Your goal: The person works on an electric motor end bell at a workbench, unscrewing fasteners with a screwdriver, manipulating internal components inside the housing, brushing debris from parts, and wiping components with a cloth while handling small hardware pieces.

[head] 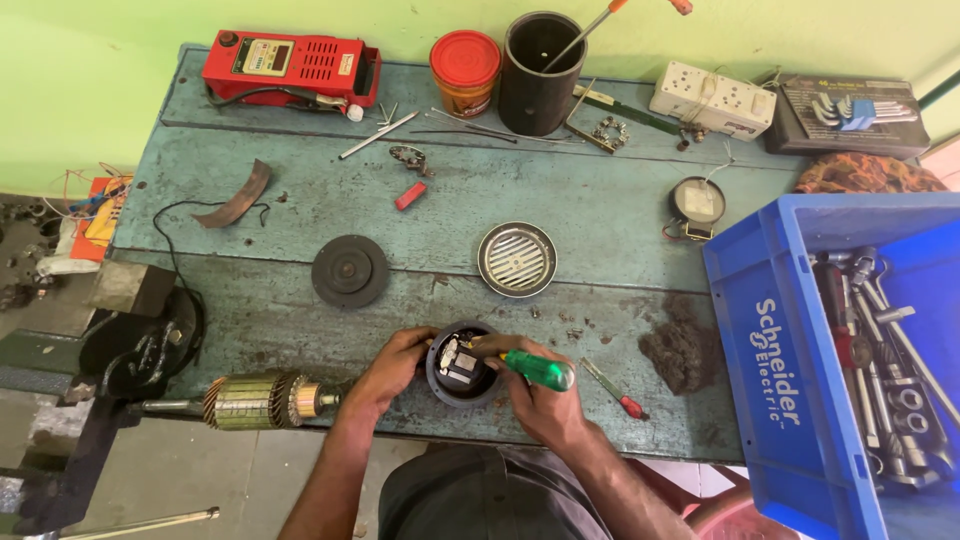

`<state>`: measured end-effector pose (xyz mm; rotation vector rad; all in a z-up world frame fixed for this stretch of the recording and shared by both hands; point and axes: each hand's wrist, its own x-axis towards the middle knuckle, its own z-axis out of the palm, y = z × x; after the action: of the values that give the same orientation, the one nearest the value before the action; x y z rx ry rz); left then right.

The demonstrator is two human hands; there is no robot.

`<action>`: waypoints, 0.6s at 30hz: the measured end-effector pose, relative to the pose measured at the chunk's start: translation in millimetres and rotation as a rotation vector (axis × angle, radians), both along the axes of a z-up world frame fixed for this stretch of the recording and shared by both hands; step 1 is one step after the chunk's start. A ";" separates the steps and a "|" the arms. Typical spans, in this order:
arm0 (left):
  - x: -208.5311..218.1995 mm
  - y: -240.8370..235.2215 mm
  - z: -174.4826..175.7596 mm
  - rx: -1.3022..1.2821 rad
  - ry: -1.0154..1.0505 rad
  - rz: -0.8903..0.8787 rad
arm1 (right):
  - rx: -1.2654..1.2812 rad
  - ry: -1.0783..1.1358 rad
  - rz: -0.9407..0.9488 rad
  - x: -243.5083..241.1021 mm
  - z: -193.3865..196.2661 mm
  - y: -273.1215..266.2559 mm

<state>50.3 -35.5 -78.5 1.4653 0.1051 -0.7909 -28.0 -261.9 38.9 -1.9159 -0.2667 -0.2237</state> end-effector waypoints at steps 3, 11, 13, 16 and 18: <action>-0.4 1.1 1.7 0.024 0.025 0.008 | 0.017 -0.037 -0.007 -0.6 -9.3 -0.9; 2.7 -0.1 -1.2 0.086 0.000 -0.013 | -0.040 0.144 0.117 6.8 22.7 -7.8; 5.3 0.3 -3.0 0.088 0.031 0.005 | -0.024 0.313 0.102 8.6 21.8 -9.5; 11.5 5.1 -12.9 0.160 -0.007 -0.032 | -0.050 0.416 0.020 10.6 19.3 -12.4; 16.3 5.3 -14.0 0.201 0.003 -0.048 | 0.056 0.195 0.091 10.2 5.4 -18.5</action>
<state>66.7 -30.3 -92.5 1.6617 0.1555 -0.8404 -17.8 -280.4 44.2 -1.8497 -0.2140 0.0160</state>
